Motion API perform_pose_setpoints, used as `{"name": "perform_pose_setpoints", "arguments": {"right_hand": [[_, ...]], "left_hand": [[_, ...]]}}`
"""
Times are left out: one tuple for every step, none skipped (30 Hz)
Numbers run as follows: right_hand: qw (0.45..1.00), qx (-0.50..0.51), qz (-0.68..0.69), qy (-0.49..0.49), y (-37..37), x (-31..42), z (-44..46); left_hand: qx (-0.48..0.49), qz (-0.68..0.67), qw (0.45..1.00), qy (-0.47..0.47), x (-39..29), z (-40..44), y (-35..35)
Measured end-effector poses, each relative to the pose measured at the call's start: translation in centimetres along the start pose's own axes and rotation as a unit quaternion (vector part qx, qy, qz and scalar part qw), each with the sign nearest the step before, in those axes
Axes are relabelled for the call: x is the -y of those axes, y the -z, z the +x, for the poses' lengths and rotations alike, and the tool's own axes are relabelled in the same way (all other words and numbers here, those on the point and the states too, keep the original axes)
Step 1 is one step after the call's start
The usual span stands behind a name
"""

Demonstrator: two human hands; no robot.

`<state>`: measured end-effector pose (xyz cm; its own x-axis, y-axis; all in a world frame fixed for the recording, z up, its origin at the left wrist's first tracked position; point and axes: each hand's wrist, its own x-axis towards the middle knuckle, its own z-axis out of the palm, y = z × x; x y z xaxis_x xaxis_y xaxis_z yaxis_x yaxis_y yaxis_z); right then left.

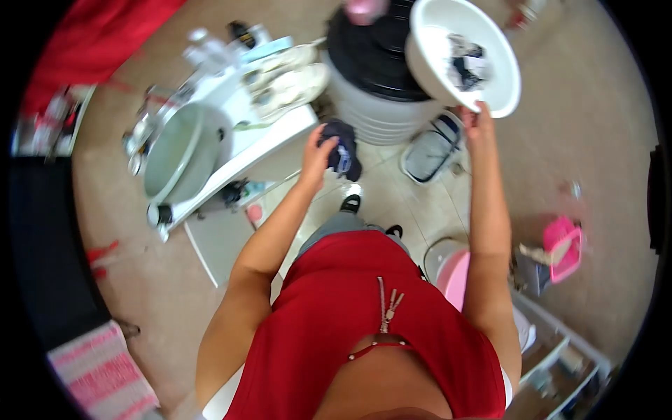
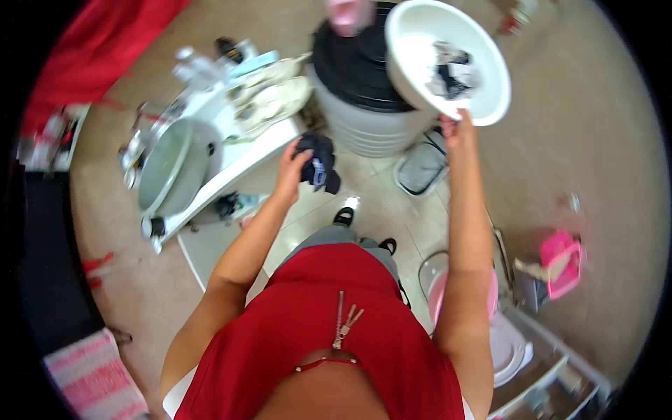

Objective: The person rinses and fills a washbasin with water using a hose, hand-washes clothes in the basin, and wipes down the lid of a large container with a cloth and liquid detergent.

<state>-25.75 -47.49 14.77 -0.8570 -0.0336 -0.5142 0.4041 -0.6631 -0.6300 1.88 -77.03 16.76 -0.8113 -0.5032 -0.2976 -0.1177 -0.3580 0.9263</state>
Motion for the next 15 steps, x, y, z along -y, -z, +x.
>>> {"name": "perform_pose_setpoints", "arguments": {"right_hand": [[1.0, -0.005, 0.009, -0.004, -1.8, -0.5, 2.7], [0.999, 0.013, -0.031, -0.03, -3.2, -0.7, 5.4], [0.993, 0.037, -0.013, -0.108, -2.8, -0.5, 10.3], [0.998, -0.035, -0.022, -0.055, -4.2, -1.5, 12.4], [0.998, -0.025, -0.061, -0.022, -5.3, -2.6, 13.7], [0.998, -0.027, -0.049, -0.033, -6.9, -3.2, 13.3], [0.996, -0.046, -0.072, -0.036, -8.2, -4.0, 12.2], [0.993, -0.067, -0.092, -0.037, -9.3, -4.8, 11.2], [0.996, -0.033, -0.076, -0.044, -8.0, -5.7, 13.8], [0.996, -0.025, -0.075, -0.041, -9.4, -6.0, 11.7], [0.996, -0.013, -0.074, -0.038, -10.2, -5.8, 9.1], [0.997, -0.003, -0.073, -0.035, -10.9, -6.0, 6.2], [0.996, 0.032, -0.083, -0.017, -10.8, -6.5, 5.2], [0.992, 0.062, -0.111, -0.009, -10.4, -7.0, 4.4], [0.989, 0.042, -0.14, -0.007, -10.2, -7.8, 3.5]], "left_hand": [[-0.01, 0.021, 1.0, -0.012, -0.8, -0.2, 1.3], [-0.019, 0.001, 1.0, -0.011, -2.1, -0.7, 2.5], [-0.027, -0.01, 1.0, 0.001, -2.9, -1.0, 4.0], [-0.031, -0.021, 0.999, 0.015, -3.6, -1.3, 5.2], [-0.04, -0.018, 0.999, 0.018, -4.4, -1.6, 6.5], [-0.052, -0.031, 0.998, 0.016, -5.3, -2.0, 7.7], [-0.061, -0.045, 0.997, 0.017, -6.0, -2.4, 9.0], [-0.068, -0.057, 0.996, 0.019, -6.5, -2.8, 10.2], [-0.081, -0.051, 0.995, 0.018, -6.8, -3.2, 11.4], [-0.097, -0.058, 0.994, 0.013, -7.3, -3.7, 12.3], [-0.117, -0.06, 0.991, -0.002, -7.4, -4.1, 13.2], [-0.138, -0.061, 0.988, -0.014, -7.6, -4.5, 14.1], [-0.169, -0.055, 0.984, -0.013, -8.4, -5.0, 14.9], [-0.185, -0.056, 0.981, -0.029, -9.3, -5.6, 15.8], [-0.201, -0.073, 0.975, -0.06, -10.0, -6.2, 16.7]]}}
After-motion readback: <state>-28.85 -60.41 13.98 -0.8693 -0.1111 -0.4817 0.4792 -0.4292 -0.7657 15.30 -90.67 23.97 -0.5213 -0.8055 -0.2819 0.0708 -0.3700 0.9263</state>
